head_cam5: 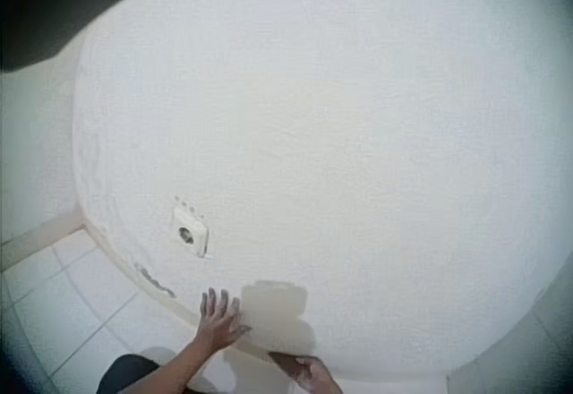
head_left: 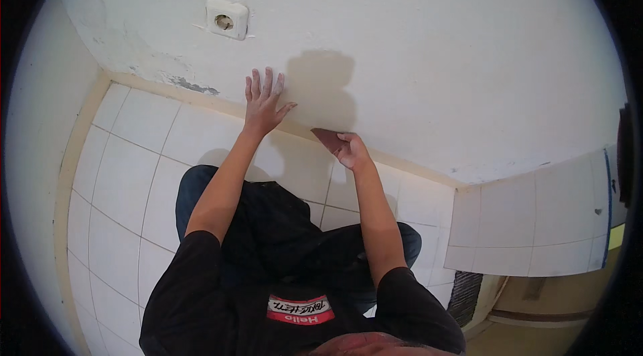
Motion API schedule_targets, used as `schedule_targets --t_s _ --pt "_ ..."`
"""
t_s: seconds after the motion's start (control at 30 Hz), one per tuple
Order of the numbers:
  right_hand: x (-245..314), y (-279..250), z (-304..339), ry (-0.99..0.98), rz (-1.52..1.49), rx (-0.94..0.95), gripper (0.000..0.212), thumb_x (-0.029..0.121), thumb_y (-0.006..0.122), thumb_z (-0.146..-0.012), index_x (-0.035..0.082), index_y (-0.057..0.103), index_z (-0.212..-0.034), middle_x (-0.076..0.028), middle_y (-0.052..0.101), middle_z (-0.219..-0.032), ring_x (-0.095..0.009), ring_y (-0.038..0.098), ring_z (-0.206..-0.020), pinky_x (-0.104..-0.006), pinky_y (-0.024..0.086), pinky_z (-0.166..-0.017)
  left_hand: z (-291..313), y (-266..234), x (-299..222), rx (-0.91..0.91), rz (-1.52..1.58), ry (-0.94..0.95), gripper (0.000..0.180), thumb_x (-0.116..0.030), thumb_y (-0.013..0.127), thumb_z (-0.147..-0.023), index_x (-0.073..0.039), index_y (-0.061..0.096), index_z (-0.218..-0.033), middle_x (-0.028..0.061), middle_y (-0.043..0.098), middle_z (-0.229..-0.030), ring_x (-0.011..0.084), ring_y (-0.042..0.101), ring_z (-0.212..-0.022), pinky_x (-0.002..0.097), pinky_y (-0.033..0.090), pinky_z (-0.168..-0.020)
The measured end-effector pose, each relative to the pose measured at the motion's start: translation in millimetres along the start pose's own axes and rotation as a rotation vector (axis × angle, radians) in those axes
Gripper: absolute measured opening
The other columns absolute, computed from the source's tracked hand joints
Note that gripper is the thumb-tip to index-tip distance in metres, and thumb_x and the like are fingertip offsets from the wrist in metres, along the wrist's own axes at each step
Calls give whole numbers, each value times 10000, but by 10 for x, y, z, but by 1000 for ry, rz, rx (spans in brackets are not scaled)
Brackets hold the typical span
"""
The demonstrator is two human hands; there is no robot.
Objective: The person sands a wall using sandpaper, switching hands and using folded sandpaper along the wall surface.
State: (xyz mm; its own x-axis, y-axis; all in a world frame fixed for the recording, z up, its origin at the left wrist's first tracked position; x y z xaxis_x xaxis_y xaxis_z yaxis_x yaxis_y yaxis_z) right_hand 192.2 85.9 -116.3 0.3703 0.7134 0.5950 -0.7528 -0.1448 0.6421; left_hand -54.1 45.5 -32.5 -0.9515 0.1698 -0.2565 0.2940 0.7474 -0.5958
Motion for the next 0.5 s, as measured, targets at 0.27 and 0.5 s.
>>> schedule_targets --t_s 0.27,0.5 --pt "433 89 215 -149 49 -62 418 37 432 -918 -159 457 -1286 -292 587 -1268 -378 614 -1171 -444 516 -1026 19 -11 18 -12 -26 20 971 -498 750 -811 -103 253 -1546 236 142 -1617 496 28 -1484 620 77 -1174" --pt "502 394 464 -90 100 59 396 40 487 -901 -181 485 -1230 -274 622 -1209 -349 660 -1080 -430 522 -1003 59 -32 61 -4 -44 14 966 -497 748 -811 -109 259 -1547 233 141 -1619 503 42 -1481 622 90 -1173"
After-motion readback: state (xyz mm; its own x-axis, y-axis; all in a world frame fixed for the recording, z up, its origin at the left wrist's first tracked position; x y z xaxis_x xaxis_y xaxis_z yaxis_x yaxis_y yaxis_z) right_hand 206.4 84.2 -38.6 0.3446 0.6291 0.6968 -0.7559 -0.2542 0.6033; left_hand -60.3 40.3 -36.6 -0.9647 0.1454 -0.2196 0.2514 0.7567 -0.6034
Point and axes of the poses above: each hand's wrist, its own z-axis away from the middle knuckle, its own y-axis out of the palm, x = y × z, the point moved 8 cm from there along -z, towards the middle knuckle
